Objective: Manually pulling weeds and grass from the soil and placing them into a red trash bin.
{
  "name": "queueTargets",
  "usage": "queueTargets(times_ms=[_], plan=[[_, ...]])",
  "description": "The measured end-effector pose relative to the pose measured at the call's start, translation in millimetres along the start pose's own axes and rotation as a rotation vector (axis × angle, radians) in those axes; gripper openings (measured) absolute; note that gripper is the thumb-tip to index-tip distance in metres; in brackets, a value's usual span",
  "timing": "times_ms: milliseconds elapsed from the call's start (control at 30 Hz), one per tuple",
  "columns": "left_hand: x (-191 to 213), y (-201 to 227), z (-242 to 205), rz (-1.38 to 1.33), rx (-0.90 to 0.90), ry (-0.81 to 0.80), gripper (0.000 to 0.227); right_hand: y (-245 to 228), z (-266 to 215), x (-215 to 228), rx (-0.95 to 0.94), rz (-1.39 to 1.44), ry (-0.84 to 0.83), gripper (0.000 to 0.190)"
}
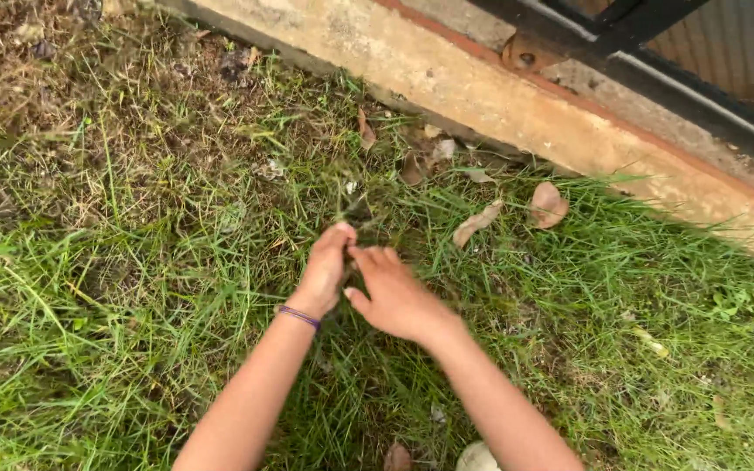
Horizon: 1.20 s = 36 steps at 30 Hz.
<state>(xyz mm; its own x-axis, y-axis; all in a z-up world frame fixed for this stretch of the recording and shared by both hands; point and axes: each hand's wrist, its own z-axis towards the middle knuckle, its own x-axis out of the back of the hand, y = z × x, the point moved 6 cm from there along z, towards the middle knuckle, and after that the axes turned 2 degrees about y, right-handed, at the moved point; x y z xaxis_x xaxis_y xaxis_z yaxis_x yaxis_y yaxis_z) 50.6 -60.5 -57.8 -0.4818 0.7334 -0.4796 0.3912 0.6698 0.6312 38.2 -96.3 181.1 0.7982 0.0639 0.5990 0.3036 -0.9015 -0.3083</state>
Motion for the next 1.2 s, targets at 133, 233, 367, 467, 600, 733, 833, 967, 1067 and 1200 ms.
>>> queueTargets(times_ms=[133, 233, 367, 467, 600, 733, 833, 967, 1067, 1200], plan=[[19.2, 13.4, -13.1, -0.21, 0.076, 0.042, 0.028, 29.2, 70.4, 20.8, 0.05, -0.12, 0.066, 0.055], [17.0, 18.9, -14.1, -0.24, 0.066, 0.035, 0.028, 96.6, 168.5, 21.0, 0.316, -0.448, 0.707, 0.023], [19.7, 20.5, -17.1, -0.197, 0.095, 0.047, 0.029, 134.5, 242.7, -7.9, 0.324, -0.964, 0.936, 0.018], [22.3, 24.5, -20.0, -0.212, 0.096, 0.043, 0.03, 139.6, 257.4, -11.0, 0.25, -0.985, 0.79, 0.02], [20.3, 24.8, -21.0, -0.219, 0.111, 0.04, 0.03, 171.6, 288.2, -15.1, 0.178, -0.613, 0.654, 0.033], [22.4, 17.3, -13.9, -0.207, 0.108, 0.055, 0.029, 137.2, 239.4, -6.0, 0.12, -0.263, 0.545, 0.033], [18.9, 3.8, -6.2, -0.19, 0.067, 0.071, 0.033, 112.9, 184.3, -1.2, 0.234, -0.065, 0.672, 0.032], [-5.2, 22.1, -27.3, -0.187, 0.028, 0.094, 0.046, 67.6, 118.1, -25.1, 0.158, -0.124, 0.665, 0.033], [5.0, 2.9, -19.3, -0.142, 0.033, 0.12, 0.044, 15.5, 55.5, -13.0, 0.162, -0.159, 0.437, 0.025], [37.8, -9.9, -10.0, -0.228, 0.054, 0.186, 0.038, 36.1, 57.9, 8.8, 0.146, 0.017, 0.463, 0.031]])
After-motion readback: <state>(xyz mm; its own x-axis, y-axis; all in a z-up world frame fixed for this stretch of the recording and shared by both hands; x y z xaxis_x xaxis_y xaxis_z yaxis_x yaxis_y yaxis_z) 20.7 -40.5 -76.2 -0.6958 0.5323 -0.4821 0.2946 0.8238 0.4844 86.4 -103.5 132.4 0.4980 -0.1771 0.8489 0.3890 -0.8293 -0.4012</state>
